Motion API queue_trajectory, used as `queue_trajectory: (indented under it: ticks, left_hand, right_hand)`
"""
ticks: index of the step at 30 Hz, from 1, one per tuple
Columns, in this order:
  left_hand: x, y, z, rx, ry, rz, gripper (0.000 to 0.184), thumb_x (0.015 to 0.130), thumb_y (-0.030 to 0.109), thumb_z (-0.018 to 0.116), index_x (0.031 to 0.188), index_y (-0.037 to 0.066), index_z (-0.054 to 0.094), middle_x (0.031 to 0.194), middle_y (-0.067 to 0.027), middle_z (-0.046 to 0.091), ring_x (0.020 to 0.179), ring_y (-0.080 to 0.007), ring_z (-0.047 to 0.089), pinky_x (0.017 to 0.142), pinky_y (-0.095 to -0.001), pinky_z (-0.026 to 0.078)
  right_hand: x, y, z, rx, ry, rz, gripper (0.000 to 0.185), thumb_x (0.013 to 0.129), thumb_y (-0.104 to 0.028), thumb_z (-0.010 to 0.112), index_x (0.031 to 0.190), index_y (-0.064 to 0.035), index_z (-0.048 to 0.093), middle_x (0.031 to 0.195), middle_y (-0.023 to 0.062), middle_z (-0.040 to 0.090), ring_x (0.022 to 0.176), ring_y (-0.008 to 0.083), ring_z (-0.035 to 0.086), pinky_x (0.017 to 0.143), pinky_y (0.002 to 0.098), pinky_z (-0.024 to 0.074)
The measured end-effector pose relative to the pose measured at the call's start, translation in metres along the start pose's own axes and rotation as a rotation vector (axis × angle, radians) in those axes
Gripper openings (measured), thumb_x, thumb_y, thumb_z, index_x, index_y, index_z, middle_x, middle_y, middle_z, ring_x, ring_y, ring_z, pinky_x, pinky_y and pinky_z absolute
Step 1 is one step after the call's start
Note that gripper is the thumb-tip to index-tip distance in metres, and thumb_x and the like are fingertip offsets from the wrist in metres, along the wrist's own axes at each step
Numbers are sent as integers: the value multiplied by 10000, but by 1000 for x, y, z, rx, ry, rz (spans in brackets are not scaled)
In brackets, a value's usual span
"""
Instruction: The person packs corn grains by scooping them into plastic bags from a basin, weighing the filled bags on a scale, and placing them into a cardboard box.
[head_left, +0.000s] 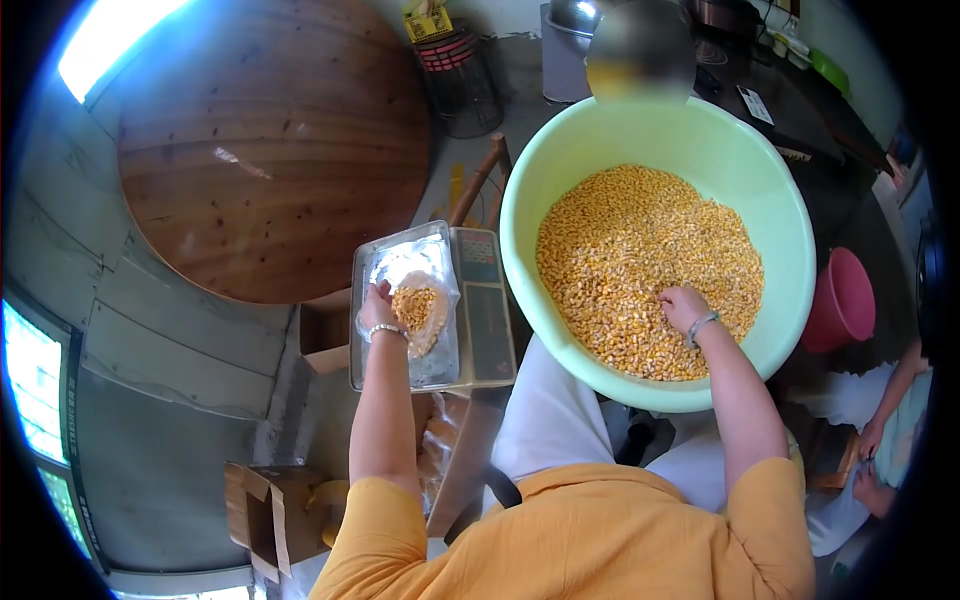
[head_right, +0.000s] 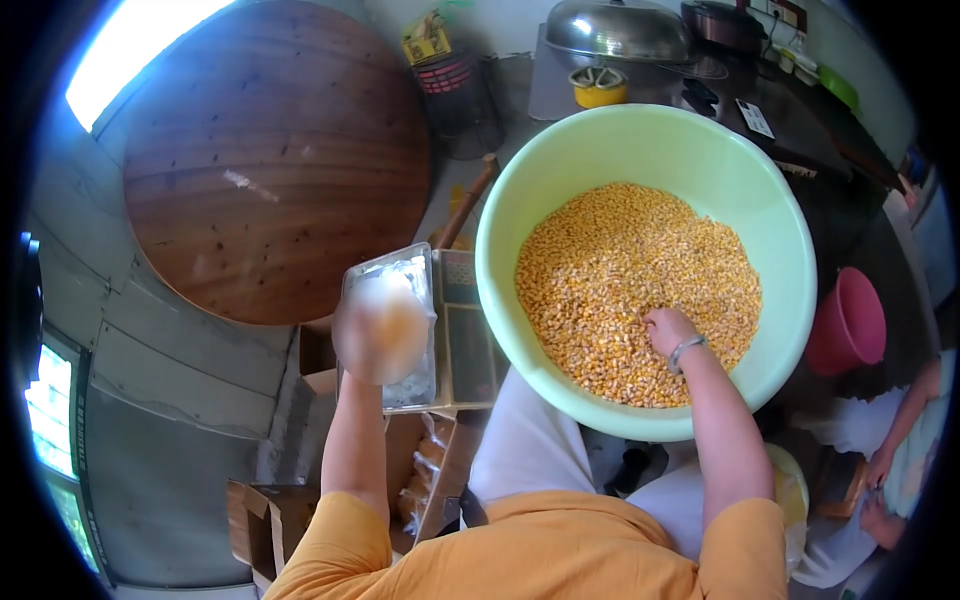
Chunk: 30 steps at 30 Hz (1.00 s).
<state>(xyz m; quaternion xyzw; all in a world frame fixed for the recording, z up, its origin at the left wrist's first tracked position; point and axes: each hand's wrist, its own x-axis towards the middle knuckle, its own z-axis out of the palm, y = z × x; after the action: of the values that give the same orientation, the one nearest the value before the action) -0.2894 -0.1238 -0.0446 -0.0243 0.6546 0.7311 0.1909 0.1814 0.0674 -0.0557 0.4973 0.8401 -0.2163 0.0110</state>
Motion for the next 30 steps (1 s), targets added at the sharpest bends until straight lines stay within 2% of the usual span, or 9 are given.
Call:
queue_trajectory:
  ticks: [3, 6, 8, 10, 14, 16, 18, 23, 30]
  left_hand:
    - [19, -29, -10, 113, -117, 307, 215, 857, 146, 527, 880, -31, 647, 867, -70, 651, 775, -144, 587, 711, -253, 458]
    - [-78, -7, 25, 140, -323, 453, 175, 860, 138, 546, 896, -6, 639, 788, -49, 637, 685, -118, 576, 649, -239, 463]
    - [-127, -9, 47, 534, -498, 568, 133, 843, 146, 564, 873, 43, 642, 768, -58, 635, 683, -162, 596, 638, -276, 475]
    - [-167, -22, 69, 690, -660, 1039, 69, 791, 111, 583, 821, 78, 635, 764, -76, 631, 705, -223, 600, 657, -315, 477]
    - [-237, -29, 111, 1152, -865, 1451, 98, 757, 192, 589, 779, 97, 588, 791, -85, 631, 798, -253, 593, 819, -442, 393]
    - [-267, -40, 122, 1473, -1034, 1314, 158, 782, 257, 549, 749, 104, 568, 761, -95, 628, 771, -256, 600, 859, -467, 349]
    - [-280, -57, 134, 1684, -1340, 933, 318, 792, 357, 536, 880, 54, 574, 806, -153, 646, 790, -280, 629, 733, -413, 451]
    - [-280, -73, 145, 1488, -1563, 817, 392, 788, 370, 546, 991, 34, 545, 869, -181, 634, 811, -343, 608, 727, -433, 473]
    - [-277, -75, 133, 914, -1236, 1059, 270, 762, 204, 588, 991, 63, 572, 945, -157, 600, 799, -336, 595, 697, -424, 480]
  right_hand:
    - [1, 1, 1, -2, 3, 18, 236, 841, -168, 490, 991, -80, 648, 979, 162, 630, 918, 315, 590, 842, 398, 460]
    - [1, 0, 2, 6, 2, 22, 236, 838, -168, 492, 989, -78, 649, 980, 161, 630, 920, 314, 591, 842, 399, 460]
    - [2, 1, 2, 10, -4, 16, 235, 840, -166, 489, 987, -77, 650, 982, 160, 630, 922, 311, 591, 843, 398, 460]
    - [3, 2, 2, -18, -16, 8, 244, 842, -166, 489, 1005, -80, 648, 991, 160, 629, 929, 308, 591, 849, 392, 460]
    - [-3, -2, -4, -12, -19, 5, 256, 845, -172, 483, 1020, -86, 649, 995, 161, 629, 923, 302, 595, 854, 387, 459]
    - [-2, -2, -4, -18, -29, -3, 259, 849, -174, 474, 1015, -84, 650, 997, 160, 628, 923, 298, 596, 856, 385, 459]
    - [0, 1, -3, 21, -48, 13, 262, 845, -251, 502, 959, -74, 658, 961, 159, 636, 877, 301, 604, 810, 386, 470]
    - [4, 7, -3, 191, -211, -116, 255, 810, -305, 592, 843, -57, 641, 770, 115, 627, 677, 220, 562, 637, 348, 449]
    - [5, 3, 0, 223, -534, -214, 200, 757, -246, 631, 811, -56, 656, 638, 62, 605, 606, 126, 531, 572, 298, 432]
